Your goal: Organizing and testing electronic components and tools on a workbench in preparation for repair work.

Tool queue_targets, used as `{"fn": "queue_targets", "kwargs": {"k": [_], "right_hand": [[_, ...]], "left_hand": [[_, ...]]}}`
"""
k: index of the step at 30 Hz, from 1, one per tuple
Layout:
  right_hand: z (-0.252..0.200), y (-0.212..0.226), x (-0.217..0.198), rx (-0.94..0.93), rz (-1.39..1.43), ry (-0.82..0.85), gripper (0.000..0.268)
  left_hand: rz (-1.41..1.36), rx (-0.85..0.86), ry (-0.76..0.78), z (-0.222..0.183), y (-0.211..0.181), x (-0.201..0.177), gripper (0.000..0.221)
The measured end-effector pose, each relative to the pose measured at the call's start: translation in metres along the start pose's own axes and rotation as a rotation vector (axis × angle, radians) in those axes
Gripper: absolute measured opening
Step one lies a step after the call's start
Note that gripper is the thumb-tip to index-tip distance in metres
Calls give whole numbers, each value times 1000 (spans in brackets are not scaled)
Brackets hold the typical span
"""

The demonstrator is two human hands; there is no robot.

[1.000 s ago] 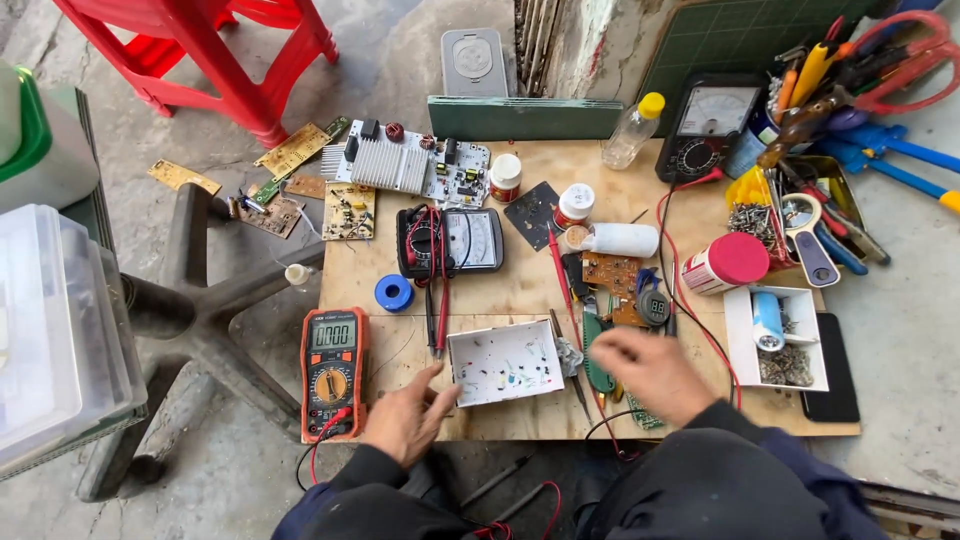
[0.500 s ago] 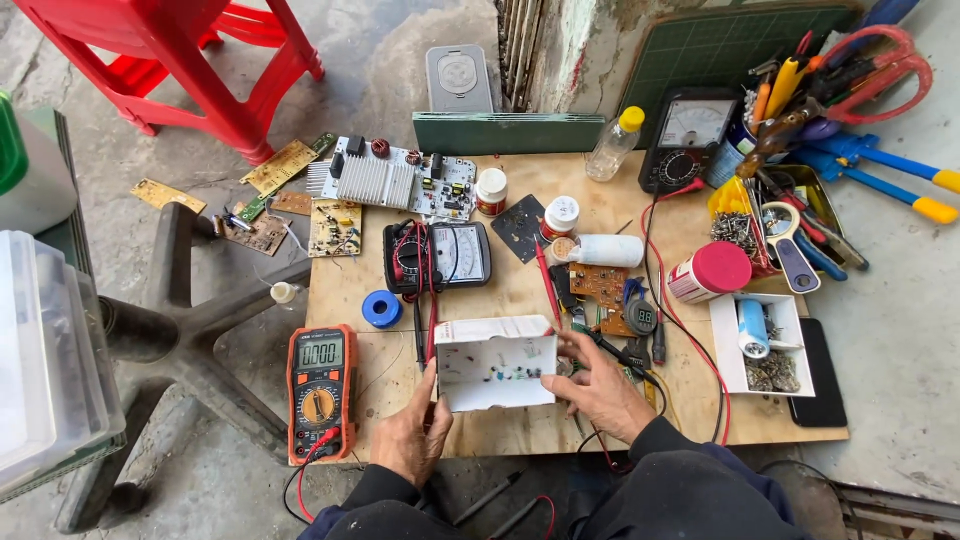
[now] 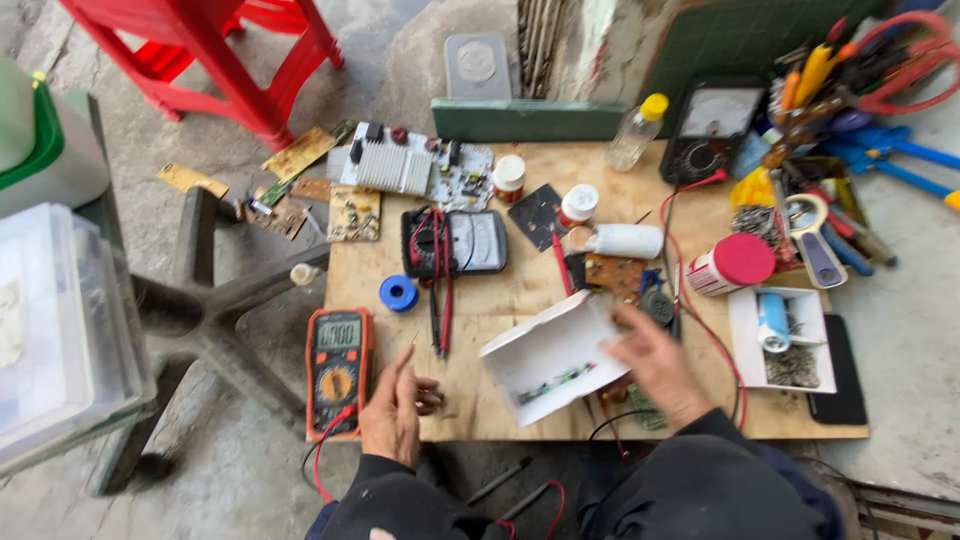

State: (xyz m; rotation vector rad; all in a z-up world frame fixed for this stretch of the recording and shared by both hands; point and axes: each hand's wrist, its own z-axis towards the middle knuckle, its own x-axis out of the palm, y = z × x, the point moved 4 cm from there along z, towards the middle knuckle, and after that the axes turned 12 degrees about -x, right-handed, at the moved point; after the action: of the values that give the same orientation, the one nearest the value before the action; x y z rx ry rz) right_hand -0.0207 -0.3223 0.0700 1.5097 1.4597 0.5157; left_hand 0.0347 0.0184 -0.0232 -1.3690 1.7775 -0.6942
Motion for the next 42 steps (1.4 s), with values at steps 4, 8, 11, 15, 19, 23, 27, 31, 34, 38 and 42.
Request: {"fn": "queue_targets", "kwargs": {"k": [4,8,11,15,19,23,27,31,34,38,42], "right_hand": [[-4,-10,-31,-43,243,-213,82],[-1,-43,-34,-97,316,-168,84],[5,-56,-20,-76,403,-181,82],[5,-33,21,44,405,-55,61],[4,-24,34,100,254,19,81],[7,-34,35,80,247,15,76],[4,-32,51,171,233,140,95],[2,-31,69,245,281,225,97],[10,-42,70,179,194,314,98],[21,-74,57,160,103,323,87],[24,-94,34,83,-199,246,77]], "left_hand": [[206,161,-233,-9,33,-35,42],[440,279,-204,-7,88,-30,42],[585,310,-104,2,96,-23,52],[747,358,18,15,86,-8,67],[802,605,36,32,82,3,50],[810,596,32,36,87,-4,48],[747,360,-57,38,92,-19,40],[459,162,-192,22,89,-32,46],[408,66,-221,8,66,-40,48],[401,206,-234,8,42,-40,47],[427,332,-176,18,1,-37,51]]}}
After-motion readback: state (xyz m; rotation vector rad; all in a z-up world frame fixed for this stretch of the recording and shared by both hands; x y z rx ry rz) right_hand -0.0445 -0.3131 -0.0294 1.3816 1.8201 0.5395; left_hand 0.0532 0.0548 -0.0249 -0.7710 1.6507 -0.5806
